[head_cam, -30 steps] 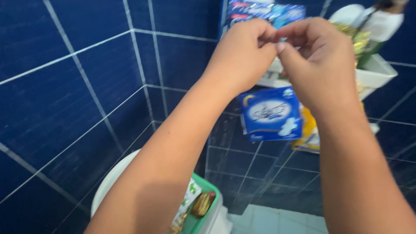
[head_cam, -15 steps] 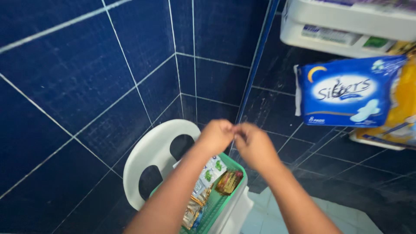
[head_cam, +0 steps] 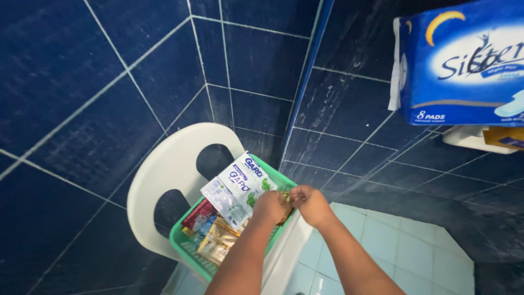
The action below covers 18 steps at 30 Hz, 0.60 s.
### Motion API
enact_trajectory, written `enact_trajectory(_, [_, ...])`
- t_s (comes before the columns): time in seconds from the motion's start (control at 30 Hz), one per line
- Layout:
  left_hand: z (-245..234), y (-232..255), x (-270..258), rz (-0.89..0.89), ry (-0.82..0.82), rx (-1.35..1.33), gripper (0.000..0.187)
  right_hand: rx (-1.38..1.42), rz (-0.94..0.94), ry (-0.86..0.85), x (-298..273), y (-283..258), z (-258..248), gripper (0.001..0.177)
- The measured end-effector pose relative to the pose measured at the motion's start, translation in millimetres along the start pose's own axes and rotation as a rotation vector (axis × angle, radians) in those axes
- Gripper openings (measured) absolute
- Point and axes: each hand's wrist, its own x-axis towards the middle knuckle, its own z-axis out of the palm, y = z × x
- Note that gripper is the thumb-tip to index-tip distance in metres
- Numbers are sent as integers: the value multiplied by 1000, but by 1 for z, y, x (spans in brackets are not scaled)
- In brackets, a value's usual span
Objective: The person repeatedly picks up small sachets and packets from a green basket and places them into a white wall-mounted caddy. The person handles items one at a time, moving them from the basket to the caddy throughout the clip.
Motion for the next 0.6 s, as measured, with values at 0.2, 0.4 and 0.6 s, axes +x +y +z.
enact_trajectory(0.2, [7,-2,-12,-117,23,-69,32,70,38,-2,-4,33,4,28])
enact_trajectory(0.4, [25,-28,7,-58,105,83,19,-21,26,32,-15,18,3,26])
enact_trajectory(0.6, [-13,-28,0,-24,278,-107,17,-102,43,-62,-29,-28,3,25])
